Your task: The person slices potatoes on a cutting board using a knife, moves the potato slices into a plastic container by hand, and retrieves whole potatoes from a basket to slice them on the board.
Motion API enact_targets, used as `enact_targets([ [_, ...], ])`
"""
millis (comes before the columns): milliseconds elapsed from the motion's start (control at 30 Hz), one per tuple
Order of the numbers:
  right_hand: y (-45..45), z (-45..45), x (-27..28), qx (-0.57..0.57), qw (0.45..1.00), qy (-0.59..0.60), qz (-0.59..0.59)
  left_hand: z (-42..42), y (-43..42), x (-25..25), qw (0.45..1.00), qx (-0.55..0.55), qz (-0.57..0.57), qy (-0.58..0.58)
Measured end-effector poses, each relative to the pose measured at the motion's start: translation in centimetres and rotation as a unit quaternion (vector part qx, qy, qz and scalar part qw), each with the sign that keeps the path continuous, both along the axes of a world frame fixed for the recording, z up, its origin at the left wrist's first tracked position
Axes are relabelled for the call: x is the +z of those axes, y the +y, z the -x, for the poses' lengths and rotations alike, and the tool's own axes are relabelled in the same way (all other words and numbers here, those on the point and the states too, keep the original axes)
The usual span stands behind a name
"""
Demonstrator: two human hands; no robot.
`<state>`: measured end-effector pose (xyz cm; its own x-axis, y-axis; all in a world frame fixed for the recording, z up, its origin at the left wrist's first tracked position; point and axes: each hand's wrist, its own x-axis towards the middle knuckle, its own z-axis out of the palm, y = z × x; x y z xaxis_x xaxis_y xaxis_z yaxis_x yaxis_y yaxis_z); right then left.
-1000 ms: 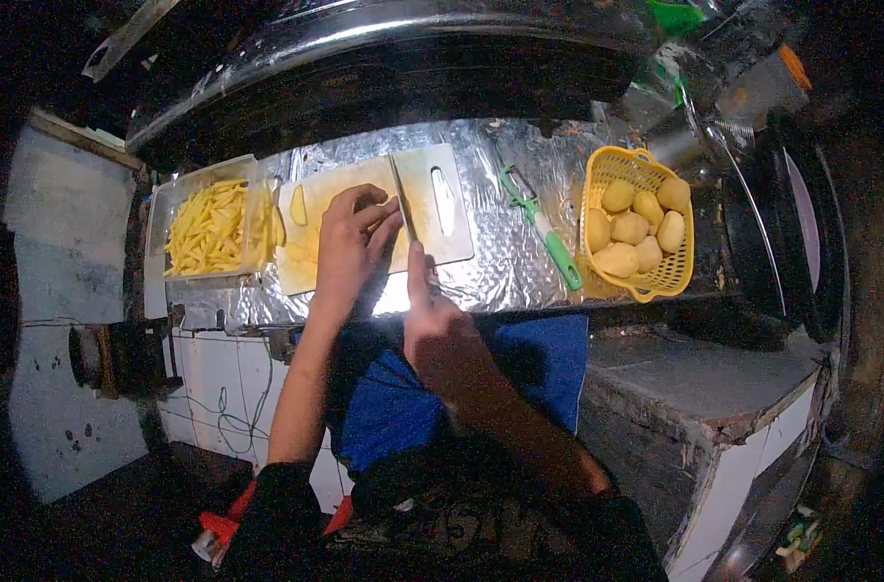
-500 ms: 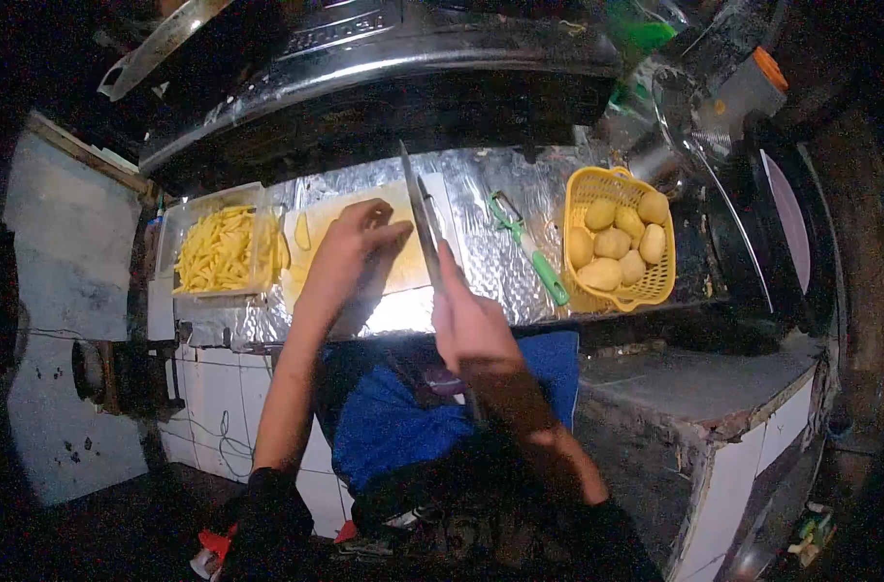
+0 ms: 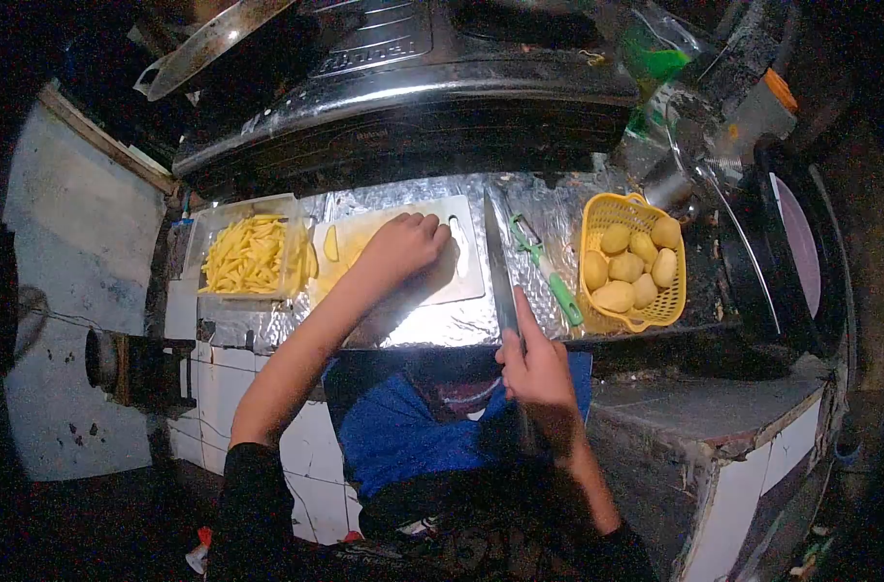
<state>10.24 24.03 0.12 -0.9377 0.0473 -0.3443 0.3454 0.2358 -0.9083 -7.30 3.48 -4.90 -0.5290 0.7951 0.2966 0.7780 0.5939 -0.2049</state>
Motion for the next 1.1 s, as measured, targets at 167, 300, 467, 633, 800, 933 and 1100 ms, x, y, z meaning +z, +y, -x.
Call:
enact_targets([
  [167,0.3,-0.2,0.1,0.000,1.000,0.002,-0.016,0.3,1.3,0.3,0.998,0.050,0.003,-0.040],
  [300,0.7,-0.4,-0.8,0.003,1.000,0.005,-0.009,-0.1,1.3,0.8,0.993,0.079,-0.005,-0.083],
  [467,0.5,-0.2,-1.0,0.021,1.000,0.003,-0.020,-0.6,0.6,1.5,0.977,0.095,-0.091,-0.166],
  [633,0.2,-0.2,-0.8,0.027,1.000,0.005,-0.008,-1.3,0.7,0.8,0.973,0.076,-0.126,-0.180],
  [800,0.6,-0.4,-1.2,0.025,1.000,0.014,-0.007,-4.2,1.0,0.4,0.978,0.073,-0.131,-0.148],
  [933,0.7,-0.6,-1.1,0.024,1.000,-0.001,0.001,-6.3,1.0,0.6,0.987,0.075,-0.065,-0.125],
  [1100,0.9,-0.9,-1.2,0.016,1.000,-0.007,0.009,-9.7,0.3,0.4,0.987,0.081,-0.060,-0.125],
])
